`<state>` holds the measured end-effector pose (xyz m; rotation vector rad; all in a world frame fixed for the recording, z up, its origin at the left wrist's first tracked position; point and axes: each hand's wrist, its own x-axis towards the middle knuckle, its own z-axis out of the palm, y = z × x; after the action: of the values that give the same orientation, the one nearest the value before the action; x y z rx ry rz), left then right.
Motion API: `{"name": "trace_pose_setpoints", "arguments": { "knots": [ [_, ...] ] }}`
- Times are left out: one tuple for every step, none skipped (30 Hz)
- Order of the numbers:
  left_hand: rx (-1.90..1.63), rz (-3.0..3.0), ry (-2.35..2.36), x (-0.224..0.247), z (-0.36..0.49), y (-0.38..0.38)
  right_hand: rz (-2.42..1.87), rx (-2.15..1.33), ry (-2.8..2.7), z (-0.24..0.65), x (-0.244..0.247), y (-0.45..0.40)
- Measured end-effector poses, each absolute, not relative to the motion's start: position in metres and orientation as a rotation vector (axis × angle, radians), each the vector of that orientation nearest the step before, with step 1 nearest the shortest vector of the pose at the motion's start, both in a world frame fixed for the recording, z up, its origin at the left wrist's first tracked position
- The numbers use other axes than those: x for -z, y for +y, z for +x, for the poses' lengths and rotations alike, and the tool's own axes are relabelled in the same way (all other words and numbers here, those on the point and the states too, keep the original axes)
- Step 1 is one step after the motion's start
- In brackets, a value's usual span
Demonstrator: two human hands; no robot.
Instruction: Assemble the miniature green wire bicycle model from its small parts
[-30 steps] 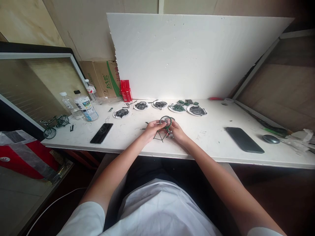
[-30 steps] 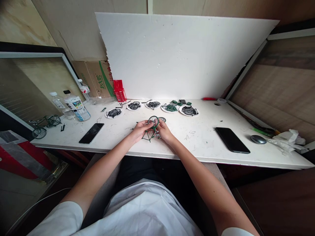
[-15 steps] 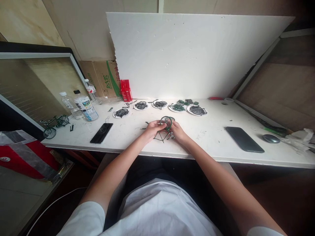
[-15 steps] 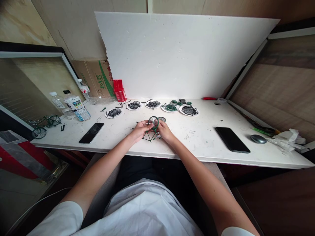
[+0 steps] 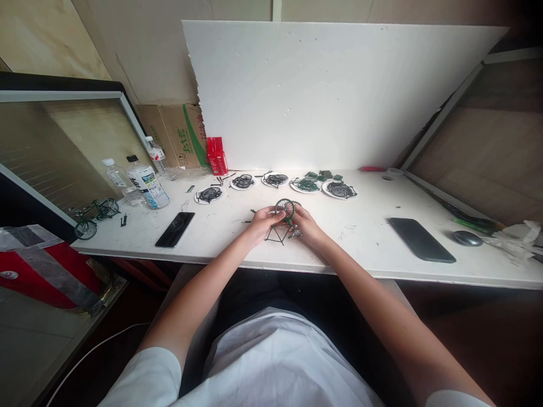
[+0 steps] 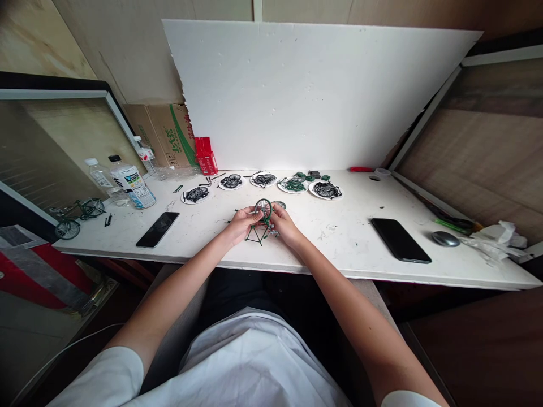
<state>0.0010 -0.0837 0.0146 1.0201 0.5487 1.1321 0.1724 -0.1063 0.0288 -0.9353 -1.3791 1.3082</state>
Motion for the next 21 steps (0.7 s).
{"name": "trace_pose_setpoints", "arguments": {
  "knots": [
    [-1.131,1.021,0.547,-0.015,0.001,-0.084,-0.932,-1.311,-1.380,0.173,-0.030,-0.107],
    [-1.130,1.021,0.546,-0.015,0.001,-0.084,-0.928,-1.313,-1.378,0.173,-0.030,-0.107],
    [-1.127,1.022,0.546,-0.015,0.001,-0.084,-0.925,-1.315,-1.376,0.173,-0.030,-0.107],
    [-1.126,1.022,0.545,-0.015,0.001,-0.084,-0.922,-1.316,-1.377,0.173,-0.029,-0.106],
    [-1.124,1.023,0.544,-0.015,0.001,-0.084,-0.919,-1.315,-1.378,0.173,-0.028,-0.106],
    [-1.122,1.026,0.543,-0.015,0.001,-0.084,-0.917,-1.313,-1.381,0.173,-0.027,-0.105],
    [-1.118,1.030,0.542,-0.014,0.001,-0.084,-0.916,-1.310,-1.382,0.172,-0.026,-0.104],
    [-1.116,1.034,0.543,-0.014,0.001,-0.084,-0.919,-1.305,-1.379,0.172,-0.024,-0.103],
    [-1.113,1.040,0.543,-0.014,0.001,-0.084,-0.925,-1.301,-1.376,0.172,-0.023,-0.102],
    [-1.108,1.046,0.543,-0.013,0.001,-0.084,-0.931,-1.297,-1.373,0.172,-0.021,-0.101],
    [-1.102,1.051,0.543,-0.013,0.001,-0.083,-0.938,-1.293,-1.375,0.172,-0.020,-0.099],
    [-1.096,1.053,0.543,-0.013,0.001,-0.083,-0.944,-1.289,-1.378,0.172,-0.019,-0.098],
    [-1.088,1.055,0.544,-0.012,0.001,-0.083,-0.947,-1.284,-1.382,0.172,-0.018,-0.096],
    [-1.081,1.056,0.545,-0.012,0.002,-0.083,-0.946,-1.280,-1.389,0.173,-0.017,-0.095],
    [-1.075,1.057,0.548,-0.012,0.002,-0.083,-0.943,-1.274,-1.394,0.173,-0.016,-0.094],
    [-1.073,1.058,0.554,-0.011,0.002,-0.083,-0.938,-1.267,-1.399,0.174,-0.016,-0.093],
    [-1.071,1.061,0.563,-0.011,0.002,-0.083,-0.935,-1.259,-1.405,0.174,-0.015,-0.092],
    [-1.071,1.065,0.573,-0.010,0.002,-0.082,-0.937,-1.252,-1.409,0.175,-0.014,-0.092],
    [-1.071,1.068,0.583,-0.009,0.003,-0.082,-0.945,-1.251,-1.414,0.175,-0.014,-0.092],
    [-1.071,1.072,0.591,-0.009,0.003,-0.082,-0.957,-1.252,-1.416,0.176,-0.014,-0.093],
    [-1.070,1.076,0.595,-0.009,0.003,-0.081,-0.975,-1.255,-1.414,0.176,-0.014,-0.094]
  ]
}}
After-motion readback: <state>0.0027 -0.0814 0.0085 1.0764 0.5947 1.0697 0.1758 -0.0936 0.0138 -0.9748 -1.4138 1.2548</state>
